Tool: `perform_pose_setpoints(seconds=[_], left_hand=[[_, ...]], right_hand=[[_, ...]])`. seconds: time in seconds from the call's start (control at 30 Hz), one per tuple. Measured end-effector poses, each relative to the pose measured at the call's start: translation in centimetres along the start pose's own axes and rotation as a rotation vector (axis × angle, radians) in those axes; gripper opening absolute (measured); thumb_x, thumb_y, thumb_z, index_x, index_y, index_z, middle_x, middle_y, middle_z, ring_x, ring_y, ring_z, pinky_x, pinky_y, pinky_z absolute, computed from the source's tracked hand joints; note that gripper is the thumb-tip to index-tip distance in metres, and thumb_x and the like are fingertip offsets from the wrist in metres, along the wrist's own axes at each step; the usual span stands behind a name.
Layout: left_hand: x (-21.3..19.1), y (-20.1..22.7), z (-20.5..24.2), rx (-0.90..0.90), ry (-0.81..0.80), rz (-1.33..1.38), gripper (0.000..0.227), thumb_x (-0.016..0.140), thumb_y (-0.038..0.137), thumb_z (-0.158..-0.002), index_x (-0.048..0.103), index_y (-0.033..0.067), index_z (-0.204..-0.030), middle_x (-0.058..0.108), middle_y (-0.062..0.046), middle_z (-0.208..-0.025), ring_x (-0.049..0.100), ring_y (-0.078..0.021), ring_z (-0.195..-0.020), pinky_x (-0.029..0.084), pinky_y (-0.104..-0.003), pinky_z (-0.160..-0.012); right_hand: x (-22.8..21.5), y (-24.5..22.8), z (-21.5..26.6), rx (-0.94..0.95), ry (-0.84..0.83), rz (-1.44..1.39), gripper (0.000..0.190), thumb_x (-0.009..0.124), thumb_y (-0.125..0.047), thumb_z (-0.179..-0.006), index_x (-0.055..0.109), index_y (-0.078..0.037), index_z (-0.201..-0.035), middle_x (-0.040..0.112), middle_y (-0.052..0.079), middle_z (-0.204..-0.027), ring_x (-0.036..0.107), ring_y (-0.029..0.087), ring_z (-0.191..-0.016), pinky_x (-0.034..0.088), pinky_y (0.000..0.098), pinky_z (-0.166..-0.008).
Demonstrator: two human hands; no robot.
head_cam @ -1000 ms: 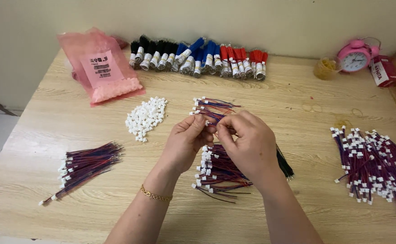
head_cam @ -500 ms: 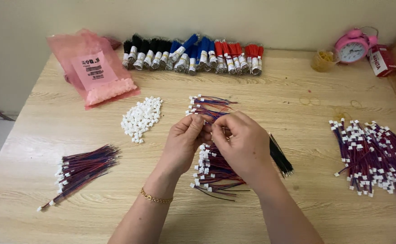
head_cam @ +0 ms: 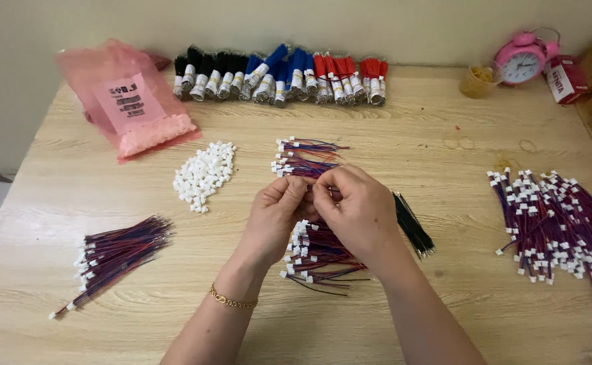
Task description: The person assembles wire harnesses by inserting small white plastic connectors onto the ends of red and black wires. They pick up wires from a pile on the table, slide the connectors on, and place the finished items into a separate pile.
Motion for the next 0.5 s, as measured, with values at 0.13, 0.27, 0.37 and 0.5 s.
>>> perform_pose_setpoints(seconds=[0.13,0.27,0.37,0.5], left_hand=[[-0.5,0.2,0.1,-0.021,-0.027,-0.055,0.028,0.055,0.028,-0.098,0.067,0.0025,-0.100,0.067,-0.009,-0.076,0.069,-0.0170,-0.068,0.060,-0.029,-0.064],[0.1,2.4,1.6,0.082,-0.002,-0.526,0.021,0.059,0.020,-0.095,0.074,0.0057,-0.097,0.070,-0.010,-0.087,0.066,-0.0191,-0.085,0.054,-0.034,-0.078],[-0.3,2.6,2.4,0.109,-0.024,-0.831,0.019,0.060,0.018,-0.092,0.077,0.0100,-0.092,0.073,-0.012,-0.094,0.068,-0.0256,-0.092,0.052,-0.037,-0.082],[-2.1,0.4,2.0,0.164,-0.068,-1.144,0.019,0.061,0.020,-0.091,0.079,0.0134,-0.095,0.071,-0.012,-0.095,0.065,-0.0338,-0.092,0.052,-0.041,-0.082]], right_hand=[[-0.9,0.4,-0.2,0.066,-0.040,-0.021,0.006,0.068,-0.021,-0.086,0.070,-0.016,-0.082,0.063,0.004,-0.068,0.067,0.022,-0.072,0.052,0.0307,-0.065],[-3.3,4.5,0.8,0.207,-0.128,-0.042,0.013,0.063,-0.021,-0.088,0.071,-0.011,-0.092,0.066,0.014,-0.080,0.067,0.033,-0.082,0.053,0.0416,-0.073],[-4.6,9.4,2.0,0.386,-0.210,0.231,0.023,0.066,-0.030,-0.088,0.071,-0.013,-0.102,0.066,0.013,-0.092,0.066,0.034,-0.094,0.051,0.0438,-0.082],[-4.4,13.5,4.3,0.669,-0.440,0.495,0.041,0.070,-0.043,-0.081,0.070,-0.013,-0.110,0.066,0.014,-0.106,0.062,0.036,-0.109,0.047,0.0481,-0.093]])
Point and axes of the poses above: each hand's wrist, its own z-axis away from the middle knuckle, its own x-axis out of the palm, y = z × x, the point moved 5 cm from there along -z, towards the middle knuckle
